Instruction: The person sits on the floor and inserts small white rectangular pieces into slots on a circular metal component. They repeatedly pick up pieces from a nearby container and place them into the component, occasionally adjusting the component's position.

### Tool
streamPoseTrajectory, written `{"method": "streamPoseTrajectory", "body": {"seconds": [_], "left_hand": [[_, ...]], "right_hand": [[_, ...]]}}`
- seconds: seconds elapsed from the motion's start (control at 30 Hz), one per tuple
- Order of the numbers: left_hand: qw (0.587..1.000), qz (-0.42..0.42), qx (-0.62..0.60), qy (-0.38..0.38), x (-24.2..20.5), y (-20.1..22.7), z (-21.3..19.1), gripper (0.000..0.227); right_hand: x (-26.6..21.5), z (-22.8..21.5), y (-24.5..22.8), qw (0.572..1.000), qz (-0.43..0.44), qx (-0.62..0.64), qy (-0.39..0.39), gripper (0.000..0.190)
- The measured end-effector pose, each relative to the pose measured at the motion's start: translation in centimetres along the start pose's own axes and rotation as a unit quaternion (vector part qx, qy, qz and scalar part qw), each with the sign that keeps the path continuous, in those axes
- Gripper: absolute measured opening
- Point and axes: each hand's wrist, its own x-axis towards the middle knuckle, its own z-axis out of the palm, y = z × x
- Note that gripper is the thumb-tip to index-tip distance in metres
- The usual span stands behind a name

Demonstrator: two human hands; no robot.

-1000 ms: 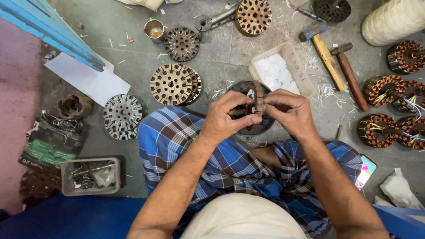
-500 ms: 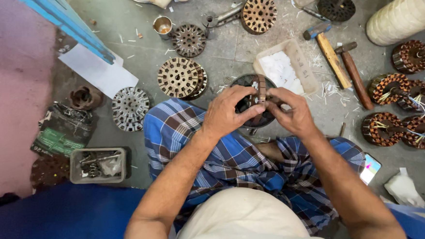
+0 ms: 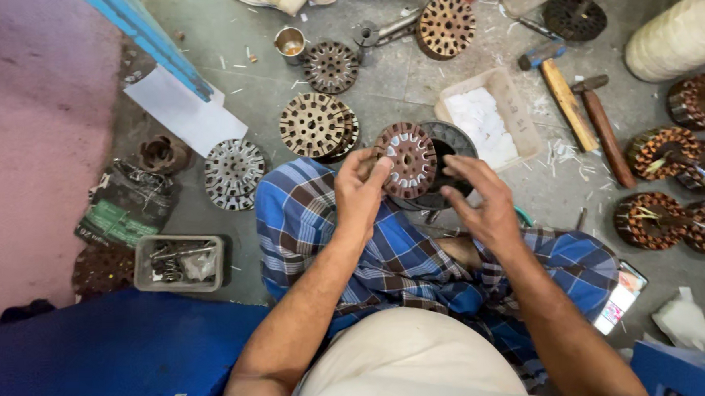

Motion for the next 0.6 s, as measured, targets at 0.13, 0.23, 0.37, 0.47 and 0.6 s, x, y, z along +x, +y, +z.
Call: {"method": "streamPoseTrajectory", "body": {"seconds": [0.13,0.23,0.37,0.47,0.6], "left_hand": [[0.986,0.051,-0.136,0.083,0.5,1.3,-2.5,0.026],[0.955,0.112,-0.213,0.175,2.2,4.6,-5.3,0.026],[0.89,0.251,-0.235,0.298,5.7,10.6,-11.2,0.034],[0.858,0.187,-0.174,0.446,7.3,12.7,-16.8,0.04],[0.844,0.053,-0.108,0.523,8.8,9.5,-23.5,0.041]], "right_hand": [[-0.3,-1.2,1.8,0.997,-0.026,-0.05,0.053,0.041],[-0.4,-2.2,3.3,0.995,-0.024,-0.067,0.075,0.038],[-0.7,-2.5,4.8,0.995,0.009,-0.05,0.08,0.036],[-0.6,-2.8,6.2,0.996,-0.005,-0.044,0.073,0.031],[0.9,-3.0,8.3,0.997,-0.015,-0.047,0.057,0.03]]}}
